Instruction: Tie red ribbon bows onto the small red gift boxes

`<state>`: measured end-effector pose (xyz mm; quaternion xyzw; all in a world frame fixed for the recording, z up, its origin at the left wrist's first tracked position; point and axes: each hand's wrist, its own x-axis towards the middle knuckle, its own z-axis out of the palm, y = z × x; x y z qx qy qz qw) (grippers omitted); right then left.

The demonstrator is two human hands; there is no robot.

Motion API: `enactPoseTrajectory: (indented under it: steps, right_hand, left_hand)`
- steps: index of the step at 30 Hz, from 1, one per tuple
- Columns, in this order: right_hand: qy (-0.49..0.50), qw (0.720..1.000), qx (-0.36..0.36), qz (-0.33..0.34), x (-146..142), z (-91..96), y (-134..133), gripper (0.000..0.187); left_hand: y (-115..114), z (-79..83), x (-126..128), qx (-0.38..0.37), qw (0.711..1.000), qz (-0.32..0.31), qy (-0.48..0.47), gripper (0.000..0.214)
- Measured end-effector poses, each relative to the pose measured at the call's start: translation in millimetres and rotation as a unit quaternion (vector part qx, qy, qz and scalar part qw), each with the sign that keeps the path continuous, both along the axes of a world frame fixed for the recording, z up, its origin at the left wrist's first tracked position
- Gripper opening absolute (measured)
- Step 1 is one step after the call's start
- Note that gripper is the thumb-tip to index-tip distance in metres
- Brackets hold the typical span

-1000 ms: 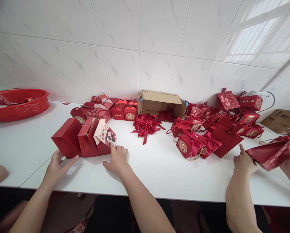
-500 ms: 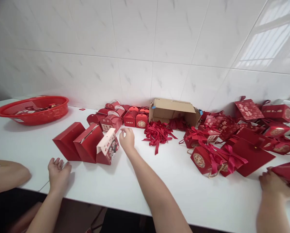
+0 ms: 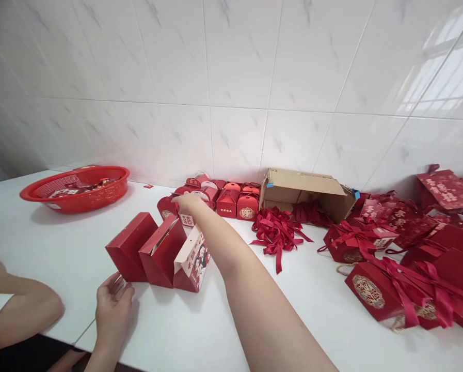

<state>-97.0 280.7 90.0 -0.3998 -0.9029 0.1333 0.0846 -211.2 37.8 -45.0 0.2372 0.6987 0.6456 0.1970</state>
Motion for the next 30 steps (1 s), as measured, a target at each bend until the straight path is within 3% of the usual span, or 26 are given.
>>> enactPoseTrajectory:
  steps: [8, 16, 22, 26, 30]
  right_hand:
    - [-0.042, 0.994, -0.067, 0.076, -12, 9.4, 29, 0.032]
    - [-0.033, 0.991, -0.084, 0.097, -20, -0.5, 28, 0.031]
    - [-0.005, 0.991, -0.083, 0.102, -15, -6.0, 26, 0.032]
    - [0.017, 0.992, -0.079, 0.095, -1, 2.5, 23, 0.030]
    - [0.033, 0.996, -0.063, 0.056, 24, 22.7, 22, 0.026]
  left_hand:
    - [-1, -3.5, -2, -0.003, 0.999, -0.006, -0.035, 0.063]
    - [-5, 6.1, 4, -0.018, 0.999, -0.009, -0.039, 0.063]
    - [-6, 2.0, 2, -0.007, 0.999, -0.013, -0.029, 0.061]
    - [-6, 0.0, 1, -0.013, 0.999, -0.019, -0.024, 0.064]
    - [-7, 2.5, 2, -0.020, 1.000, -0.016, -0.013, 0.065]
